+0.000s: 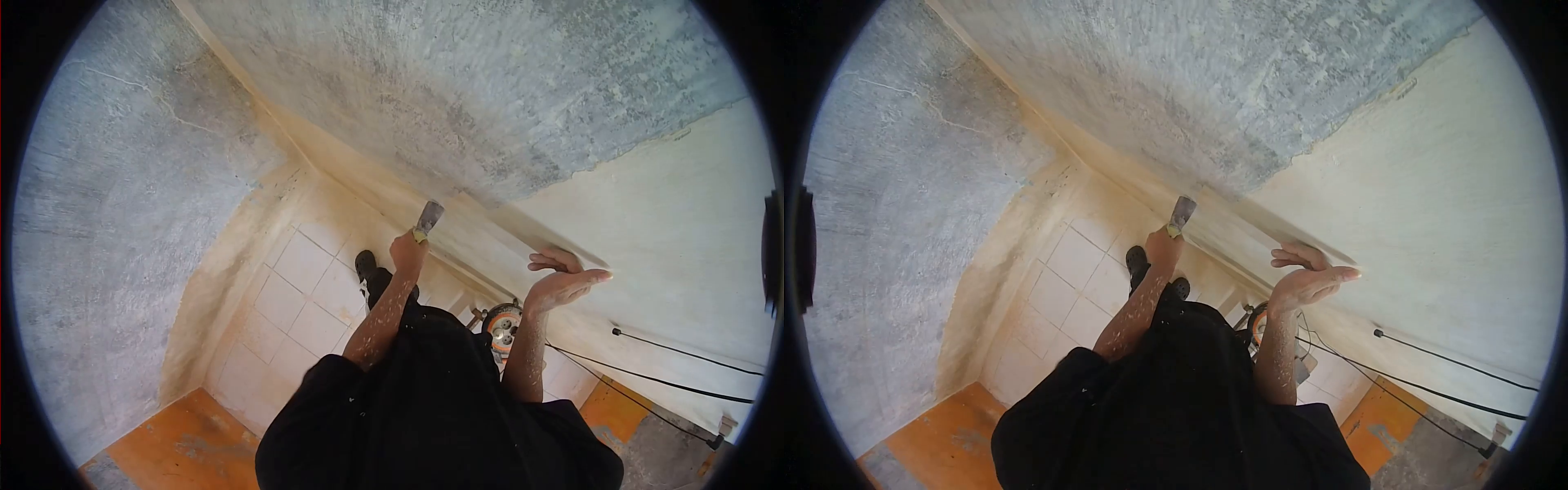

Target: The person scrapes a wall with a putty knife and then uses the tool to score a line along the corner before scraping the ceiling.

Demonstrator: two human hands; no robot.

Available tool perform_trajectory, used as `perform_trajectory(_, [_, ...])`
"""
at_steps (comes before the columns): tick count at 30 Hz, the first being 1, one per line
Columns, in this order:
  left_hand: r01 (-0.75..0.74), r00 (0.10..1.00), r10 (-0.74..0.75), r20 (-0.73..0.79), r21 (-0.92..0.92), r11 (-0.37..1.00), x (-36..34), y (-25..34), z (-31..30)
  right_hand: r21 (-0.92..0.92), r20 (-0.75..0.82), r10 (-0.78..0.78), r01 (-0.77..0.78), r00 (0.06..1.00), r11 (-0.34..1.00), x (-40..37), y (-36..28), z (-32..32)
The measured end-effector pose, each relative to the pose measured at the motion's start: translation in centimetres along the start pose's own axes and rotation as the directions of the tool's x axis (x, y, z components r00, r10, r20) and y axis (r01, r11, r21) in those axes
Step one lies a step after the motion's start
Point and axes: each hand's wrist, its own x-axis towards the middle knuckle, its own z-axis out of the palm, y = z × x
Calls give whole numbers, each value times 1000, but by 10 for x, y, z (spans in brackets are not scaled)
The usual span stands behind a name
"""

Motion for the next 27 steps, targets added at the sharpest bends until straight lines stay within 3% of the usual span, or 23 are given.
perform_trajectory(6, [-46, 999, 46, 25, -1, 999, 10, -7, -5, 18, 1, -20, 20, 1000, 1000, 0, 6, -2])
perform_trajectory(9, [-290, 956, 291, -49, 13, 957, 4, 12, -6, 23, 13, -52, 51, 999, 998, 1, 6, 2])
perform_trajectory(12, [-177, 979, 170, -113, -53, 983, 23, -3, 14, 15, 36, -49, 48, 998, 999, 0, 2, -1])
perform_trajectory(15, [-215, 968, 216, -127, 17, 976, 25, -16, 9, 16, 26, -30, 29, 999, 999, 1, 3, -2])
perform_trajectory(21, [-48, 999, 48, -1, 11, 999, 14, -12, 6, 11, 14, -54, 53, 998, 999, -4, 12, -2])
perform_trajectory(24, [-214, 976, 209, -62, -72, 974, 14, 13, -5, 13, 24, -45, 44, 999, 999, 2, 10, 4])
perform_trajectory(27, [-238, 968, 231, -97, -76, 968, 22, 26, -2, 26, 55, -81, 80, 995, 996, -2, 11, 1])
